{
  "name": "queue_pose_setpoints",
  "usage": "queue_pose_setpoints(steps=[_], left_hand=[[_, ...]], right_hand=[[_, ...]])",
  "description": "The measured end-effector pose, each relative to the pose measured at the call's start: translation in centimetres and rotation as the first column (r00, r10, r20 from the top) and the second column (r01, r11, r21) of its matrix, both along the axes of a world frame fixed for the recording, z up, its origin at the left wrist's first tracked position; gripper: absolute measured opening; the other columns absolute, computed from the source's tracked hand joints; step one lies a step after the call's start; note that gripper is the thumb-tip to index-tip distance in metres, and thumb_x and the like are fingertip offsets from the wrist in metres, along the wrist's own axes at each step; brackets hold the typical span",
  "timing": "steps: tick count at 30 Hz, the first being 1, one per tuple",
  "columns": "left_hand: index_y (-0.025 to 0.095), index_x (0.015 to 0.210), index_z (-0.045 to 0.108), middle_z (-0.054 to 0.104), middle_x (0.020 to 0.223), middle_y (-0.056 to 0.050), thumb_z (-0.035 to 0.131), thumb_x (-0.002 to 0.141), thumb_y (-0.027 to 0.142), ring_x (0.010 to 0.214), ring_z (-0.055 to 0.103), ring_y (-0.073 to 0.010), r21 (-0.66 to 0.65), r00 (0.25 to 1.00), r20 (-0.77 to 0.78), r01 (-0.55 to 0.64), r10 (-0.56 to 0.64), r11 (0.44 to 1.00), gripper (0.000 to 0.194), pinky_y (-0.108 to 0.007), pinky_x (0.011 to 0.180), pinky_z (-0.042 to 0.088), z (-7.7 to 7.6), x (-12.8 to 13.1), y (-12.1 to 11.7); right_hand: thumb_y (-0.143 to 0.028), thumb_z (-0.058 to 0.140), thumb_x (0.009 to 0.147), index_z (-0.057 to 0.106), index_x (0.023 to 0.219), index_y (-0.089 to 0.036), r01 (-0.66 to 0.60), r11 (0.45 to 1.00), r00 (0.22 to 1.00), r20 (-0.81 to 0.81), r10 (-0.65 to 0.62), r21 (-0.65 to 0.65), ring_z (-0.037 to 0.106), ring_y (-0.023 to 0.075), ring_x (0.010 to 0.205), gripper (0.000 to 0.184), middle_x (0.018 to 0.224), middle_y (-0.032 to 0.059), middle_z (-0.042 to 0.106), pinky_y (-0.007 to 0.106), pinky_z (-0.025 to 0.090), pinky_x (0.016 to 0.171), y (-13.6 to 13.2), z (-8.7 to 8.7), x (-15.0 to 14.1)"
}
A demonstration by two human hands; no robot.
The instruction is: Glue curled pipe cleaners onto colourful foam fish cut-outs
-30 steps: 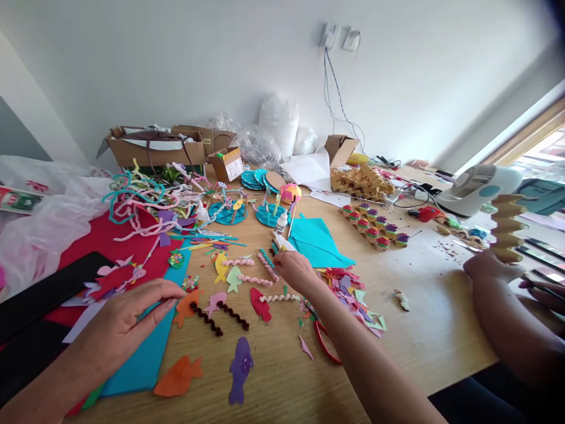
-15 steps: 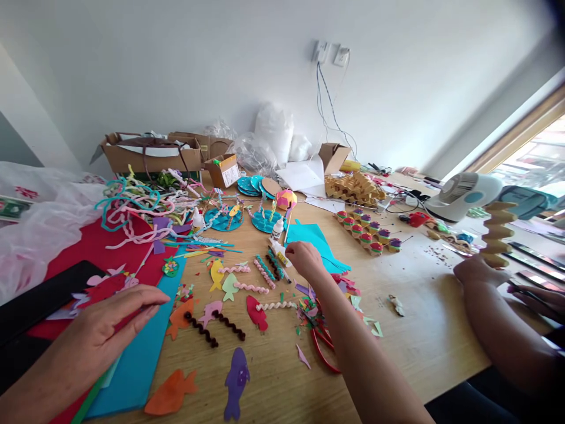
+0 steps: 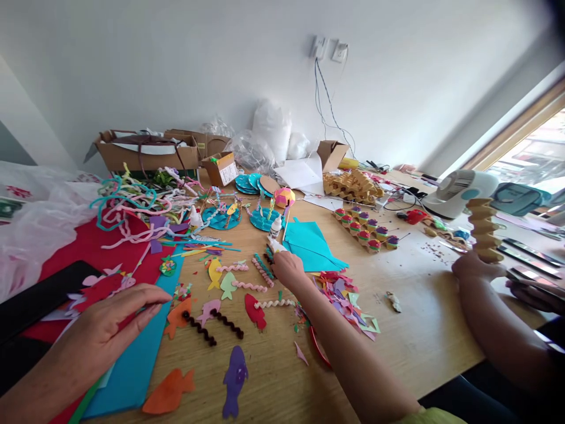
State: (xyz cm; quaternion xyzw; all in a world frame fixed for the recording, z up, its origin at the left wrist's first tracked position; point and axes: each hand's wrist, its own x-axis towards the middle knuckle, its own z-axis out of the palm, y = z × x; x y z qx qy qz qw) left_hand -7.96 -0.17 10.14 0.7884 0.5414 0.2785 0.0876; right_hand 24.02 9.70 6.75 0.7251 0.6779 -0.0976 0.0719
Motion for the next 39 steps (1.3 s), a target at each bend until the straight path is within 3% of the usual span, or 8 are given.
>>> queue_pose_setpoints(steps=[4, 13, 21, 24, 29, 32, 36, 39], left_hand=[[0.029, 0.091, 0.068, 0.071, 0.094, 0.003, 0.046, 0.085, 0.047, 0.083, 0.067, -0.0145, -0.045, 0.991, 0.060, 0.124, -0.121, 0.991, 0.029, -0.017, 0.074, 0.051, 0.8, 0.6, -0.1], [0.026, 0.089, 0.069, 0.072, 0.094, 0.000, 0.047, 0.082, 0.046, 0.084, 0.068, -0.0174, -0.141, 0.993, 0.036, 0.118, -0.114, 0.983, 0.030, -0.020, 0.074, 0.052, 1.7, 0.8, 0.2], [0.024, 0.084, 0.069, 0.072, 0.086, -0.001, 0.048, 0.078, 0.051, 0.076, 0.067, -0.0176, -0.129, 0.995, 0.075, 0.079, -0.070, 0.989, 0.034, -0.022, 0.069, 0.052, 2.5, 1.7, -0.1], [0.024, 0.086, 0.068, 0.070, 0.088, -0.001, 0.049, 0.078, 0.047, 0.080, 0.065, -0.0181, -0.134, 0.991, 0.112, 0.082, -0.067, 0.988, 0.031, -0.024, 0.075, 0.051, 2.3, 1.5, -0.4], [0.018, 0.092, 0.062, 0.067, 0.089, -0.001, 0.056, 0.077, 0.041, 0.084, 0.063, -0.0175, -0.255, 0.916, 0.395, 0.034, 0.072, 0.966, 0.027, -0.027, 0.077, 0.051, 1.7, 1.3, -0.4], [0.017, 0.094, 0.059, 0.066, 0.087, -0.001, 0.054, 0.080, 0.031, 0.077, 0.063, -0.0146, -0.259, 0.841, 0.526, 0.019, 0.124, 0.966, 0.021, -0.024, 0.072, 0.053, 1.2, 1.7, -0.7], [0.019, 0.090, 0.065, 0.067, 0.088, -0.003, 0.047, 0.084, 0.025, 0.083, 0.063, -0.0171, -0.036, 0.964, 0.241, 0.126, -0.114, 0.991, 0.020, -0.028, 0.079, 0.051, -0.3, 3.5, -2.6], [0.020, 0.098, 0.066, 0.067, 0.094, -0.004, 0.039, 0.087, 0.012, 0.095, 0.059, -0.0177, 0.151, 0.943, 0.017, 0.325, -0.331, 0.934, 0.030, -0.030, 0.088, 0.048, -2.2, 5.3, -4.6]], right_hand=[[-0.025, 0.043, 0.087, 0.067, 0.104, -0.018, 0.010, 1.000, 1.000, -0.015, -0.010, 0.021, 0.063, 0.0252, 0.098, 0.030, 0.107, 0.0159, 0.066, 0.031, 0.045, 0.074, 0.1, -0.1, -0.1], [-0.022, 0.048, 0.080, 0.068, 0.089, -0.021, -0.012, 0.982, 0.993, -0.113, 0.034, 0.186, 0.061, 0.0210, 0.091, 0.022, 0.102, 0.0084, 0.066, 0.025, 0.040, 0.067, 0.4, 1.2, 2.0], [-0.025, 0.049, 0.080, 0.064, 0.085, -0.017, -0.010, 0.949, 0.936, -0.331, 0.120, 0.315, 0.059, 0.0137, 0.071, 0.018, 0.077, 0.0016, 0.067, 0.021, 0.038, 0.061, -1.7, 2.8, 2.9], [-0.028, 0.052, 0.079, 0.062, 0.080, -0.017, -0.006, 0.951, 0.867, -0.472, 0.159, 0.310, 0.057, 0.0118, 0.063, 0.015, 0.069, -0.0006, 0.064, 0.020, 0.039, 0.057, -3.7, 2.8, 3.2], [-0.023, 0.058, 0.072, 0.062, 0.088, -0.017, 0.054, 0.951, 0.617, -0.759, 0.207, 0.304, 0.058, 0.0129, 0.065, 0.018, 0.072, -0.0005, 0.064, 0.022, 0.044, 0.060, -8.2, 2.6, 2.6], [-0.021, 0.055, 0.078, 0.067, 0.095, -0.021, -0.085, 0.964, 0.589, -0.768, 0.252, 0.251, 0.062, 0.0138, 0.072, 0.020, 0.086, 0.0023, 0.069, 0.024, 0.047, 0.067, -11.4, 2.4, 1.7], [-0.018, 0.051, 0.084, 0.069, 0.096, -0.024, -0.189, 0.933, 0.665, -0.659, 0.352, 0.307, 0.063, 0.0152, 0.082, 0.022, 0.088, 0.0036, 0.069, 0.025, 0.047, 0.073, -15.1, 1.2, 0.9], [-0.016, 0.050, 0.086, 0.069, 0.098, -0.023, -0.229, 0.920, 0.729, -0.570, 0.378, 0.318, 0.063, 0.0151, 0.079, 0.023, 0.086, 0.0041, 0.069, 0.023, 0.045, 0.069, -16.8, -0.2, 0.7]])
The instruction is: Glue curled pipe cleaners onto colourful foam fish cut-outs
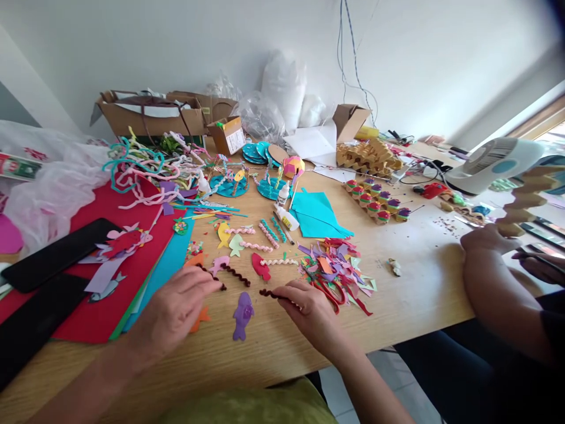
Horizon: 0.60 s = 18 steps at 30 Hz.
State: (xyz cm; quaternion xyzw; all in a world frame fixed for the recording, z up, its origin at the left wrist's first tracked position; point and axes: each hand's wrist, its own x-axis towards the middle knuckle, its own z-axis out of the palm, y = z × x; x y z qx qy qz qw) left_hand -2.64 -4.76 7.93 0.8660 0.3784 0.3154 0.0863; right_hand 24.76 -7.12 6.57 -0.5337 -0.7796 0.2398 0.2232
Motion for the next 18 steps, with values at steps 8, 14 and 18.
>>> queue_pose_setpoints(steps=[8, 14, 18], left_hand=[[0.015, 0.114, 0.060, 0.063, 0.107, -0.006, 0.031, 0.084, -0.002, 0.107, 0.049, -0.0205, 0.037, 0.962, -0.257, 0.105, -0.092, 0.994, 0.045, -0.033, 0.094, 0.045, -3.8, 2.3, -3.5], [0.013, 0.113, 0.060, 0.063, 0.107, -0.006, 0.032, 0.082, -0.003, 0.105, 0.050, -0.0219, 0.073, 0.948, -0.303, 0.123, -0.096, 0.990, 0.045, -0.034, 0.091, 0.047, -4.2, 2.6, -3.9], [0.013, 0.111, 0.060, 0.063, 0.101, -0.008, 0.030, 0.090, 0.003, 0.100, 0.051, -0.0222, 0.077, 0.962, -0.258, 0.112, -0.088, 0.991, 0.038, -0.035, 0.086, 0.050, -4.2, 3.1, -3.7]], right_hand=[[-0.016, 0.049, 0.089, 0.068, 0.094, -0.021, -0.064, 0.998, 0.990, 0.123, 0.065, -0.011, 0.061, 0.0161, 0.083, 0.021, 0.087, 0.0047, 0.068, 0.026, 0.041, 0.076, -1.8, -2.6, -1.3], [-0.021, 0.047, 0.091, 0.068, 0.094, -0.021, -0.073, 0.997, 0.986, 0.147, 0.074, -0.016, 0.060, 0.0160, 0.083, 0.021, 0.087, 0.0042, 0.067, 0.026, 0.038, 0.074, -1.9, -3.0, -2.1], [-0.018, 0.050, 0.089, 0.068, 0.095, -0.022, -0.076, 0.997, 0.991, 0.116, 0.073, 0.017, 0.059, 0.0158, 0.081, 0.019, 0.085, 0.0031, 0.067, 0.026, 0.038, 0.072, -1.9, -3.2, -2.2]])
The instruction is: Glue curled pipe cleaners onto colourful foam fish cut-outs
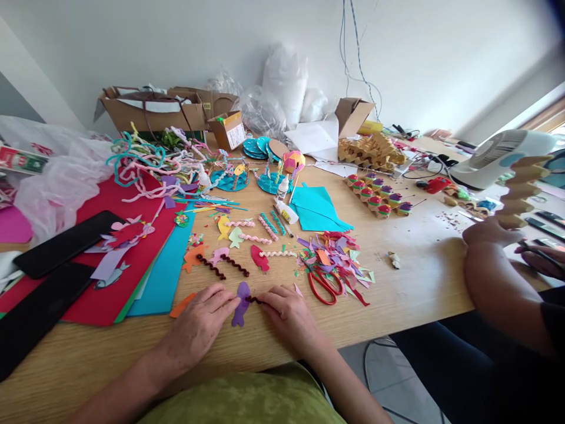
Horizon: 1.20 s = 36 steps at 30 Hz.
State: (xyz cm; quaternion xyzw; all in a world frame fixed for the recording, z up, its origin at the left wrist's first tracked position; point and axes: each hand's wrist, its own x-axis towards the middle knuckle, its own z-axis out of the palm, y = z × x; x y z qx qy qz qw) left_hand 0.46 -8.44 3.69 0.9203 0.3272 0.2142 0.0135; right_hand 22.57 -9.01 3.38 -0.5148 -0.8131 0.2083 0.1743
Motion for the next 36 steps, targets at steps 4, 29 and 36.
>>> queue_pose_setpoints(steps=[4, 29, 36], left_hand=[[0.013, 0.102, 0.060, 0.061, 0.095, -0.007, 0.036, 0.095, 0.013, 0.093, 0.053, -0.0200, -0.052, 0.993, 0.114, -0.005, 0.010, 0.999, 0.025, -0.033, 0.082, 0.051, -0.3, 1.2, 0.4], [0.012, 0.110, 0.059, 0.063, 0.099, -0.005, 0.025, 0.098, 0.014, 0.094, 0.053, -0.0182, 0.030, 1.000, 0.000, -0.002, 0.002, 1.000, 0.036, -0.033, 0.084, 0.052, -2.6, 1.7, 0.5], [0.012, 0.115, 0.057, 0.062, 0.102, -0.006, 0.030, 0.096, 0.011, 0.096, 0.052, -0.0195, 0.040, 0.998, -0.061, -0.012, 0.014, 0.999, 0.033, -0.035, 0.087, 0.050, -3.5, 1.7, 0.5]], right_hand=[[-0.012, 0.053, 0.086, 0.067, 0.095, -0.021, -0.002, 0.999, 0.997, -0.072, 0.005, 0.033, 0.058, 0.0151, 0.079, 0.019, 0.084, 0.0027, 0.067, 0.024, 0.038, 0.070, 0.0, -0.3, -0.2], [-0.018, 0.052, 0.088, 0.067, 0.087, -0.021, 0.023, 0.999, 0.999, 0.032, -0.025, 0.033, 0.058, 0.0161, 0.081, 0.016, 0.084, 0.0028, 0.067, 0.025, 0.034, 0.069, 0.3, -0.5, -0.3], [-0.019, 0.051, 0.088, 0.068, 0.086, -0.021, 0.026, 0.999, 0.998, 0.059, -0.028, 0.035, 0.058, 0.0158, 0.079, 0.017, 0.083, 0.0022, 0.066, 0.025, 0.034, 0.068, 0.4, -0.4, -0.4]])
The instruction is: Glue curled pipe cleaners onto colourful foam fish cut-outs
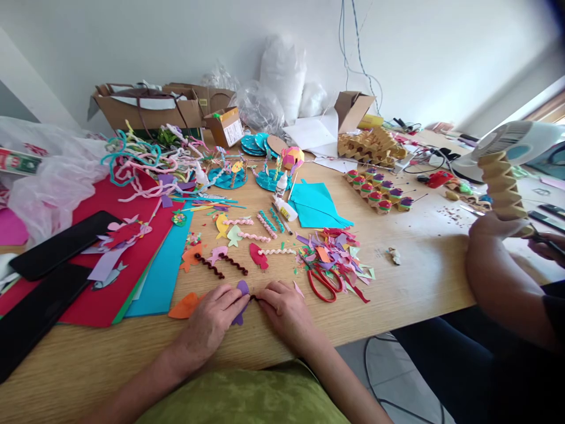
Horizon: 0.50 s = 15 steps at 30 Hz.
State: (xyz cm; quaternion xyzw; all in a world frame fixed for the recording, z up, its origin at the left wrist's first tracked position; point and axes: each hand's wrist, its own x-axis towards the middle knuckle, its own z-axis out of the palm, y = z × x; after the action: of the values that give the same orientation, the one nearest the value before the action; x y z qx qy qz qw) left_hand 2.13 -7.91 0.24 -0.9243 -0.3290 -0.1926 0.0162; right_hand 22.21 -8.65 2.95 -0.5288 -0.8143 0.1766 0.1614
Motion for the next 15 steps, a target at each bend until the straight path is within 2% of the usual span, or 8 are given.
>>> queue_pose_setpoints(steps=[15], left_hand=[[0.017, 0.116, 0.057, 0.062, 0.103, -0.005, 0.037, 0.094, 0.010, 0.095, 0.054, -0.0191, -0.078, 0.998, 0.058, -0.004, 0.008, 0.997, 0.031, -0.035, 0.085, 0.052, 0.30, 0.12, -0.26]], right_hand=[[-0.019, 0.048, 0.090, 0.069, 0.089, -0.022, -0.017, 1.000, 0.999, 0.046, 0.018, -0.023, 0.057, 0.0155, 0.082, 0.021, 0.086, 0.0038, 0.066, 0.026, 0.035, 0.070, 0.09, 0.30, -0.13]])
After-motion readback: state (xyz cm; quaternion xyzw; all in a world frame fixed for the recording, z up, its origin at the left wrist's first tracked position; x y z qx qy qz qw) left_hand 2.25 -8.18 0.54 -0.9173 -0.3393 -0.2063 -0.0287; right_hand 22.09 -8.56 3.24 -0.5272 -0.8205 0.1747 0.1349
